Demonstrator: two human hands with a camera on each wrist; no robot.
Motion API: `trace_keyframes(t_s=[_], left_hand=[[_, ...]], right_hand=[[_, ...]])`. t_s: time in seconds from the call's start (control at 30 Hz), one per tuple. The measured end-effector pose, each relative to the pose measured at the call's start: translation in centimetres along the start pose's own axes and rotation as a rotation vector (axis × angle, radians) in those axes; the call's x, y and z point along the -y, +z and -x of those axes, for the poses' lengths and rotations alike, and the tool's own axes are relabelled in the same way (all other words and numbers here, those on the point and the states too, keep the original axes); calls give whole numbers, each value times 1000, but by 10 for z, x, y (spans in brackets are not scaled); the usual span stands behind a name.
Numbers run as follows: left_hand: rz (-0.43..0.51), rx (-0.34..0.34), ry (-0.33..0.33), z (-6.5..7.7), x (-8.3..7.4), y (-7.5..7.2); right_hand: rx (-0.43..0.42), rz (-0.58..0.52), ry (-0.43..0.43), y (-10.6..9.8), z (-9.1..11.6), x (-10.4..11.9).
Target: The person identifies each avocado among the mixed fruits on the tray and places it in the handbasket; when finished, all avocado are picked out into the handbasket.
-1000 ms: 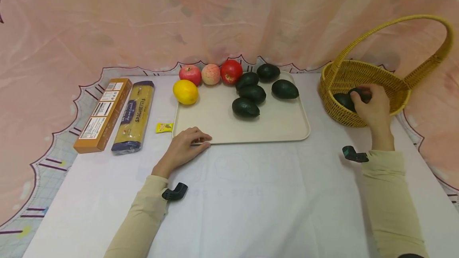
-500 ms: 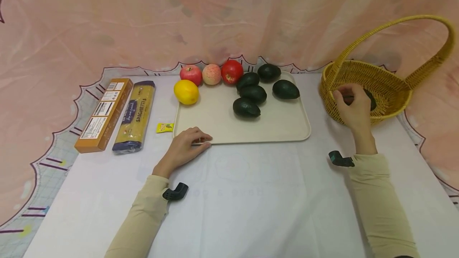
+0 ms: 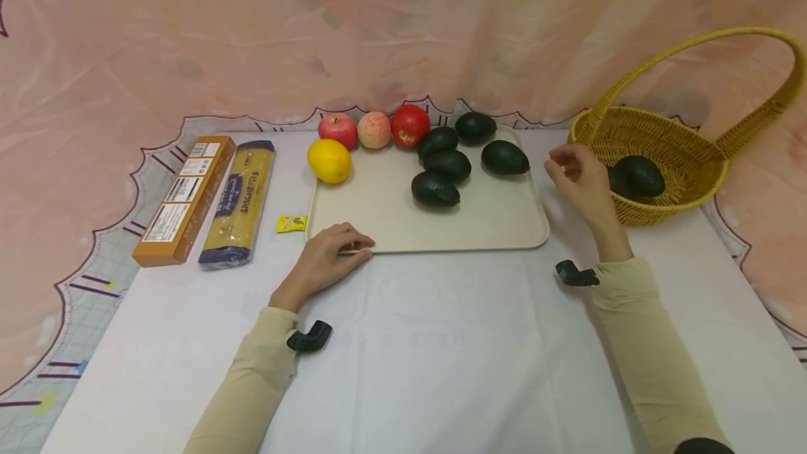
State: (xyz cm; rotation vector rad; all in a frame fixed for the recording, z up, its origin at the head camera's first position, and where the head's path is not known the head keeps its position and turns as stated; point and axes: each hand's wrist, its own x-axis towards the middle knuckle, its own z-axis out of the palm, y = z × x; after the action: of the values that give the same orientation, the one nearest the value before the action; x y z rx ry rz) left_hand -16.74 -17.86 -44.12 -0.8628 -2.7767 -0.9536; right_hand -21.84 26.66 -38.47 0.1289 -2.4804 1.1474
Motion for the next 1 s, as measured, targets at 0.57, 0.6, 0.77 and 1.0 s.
trace_keyframes(t_s=[0.57,0.6,0.77,1.0], left_hand=[[2,0,-9,-1,-3,-1],[1,1,-10,-1,-3,-1],[-2,10,-22,0,-3,-1],[-9,-4,-1,-1,-1,0]], right_hand=[[312,50,22,41,-46,2],[333,70,27,43,-48,1],[410,116,63,51,-52,-2],[402,117,84,55,-51,-4]])
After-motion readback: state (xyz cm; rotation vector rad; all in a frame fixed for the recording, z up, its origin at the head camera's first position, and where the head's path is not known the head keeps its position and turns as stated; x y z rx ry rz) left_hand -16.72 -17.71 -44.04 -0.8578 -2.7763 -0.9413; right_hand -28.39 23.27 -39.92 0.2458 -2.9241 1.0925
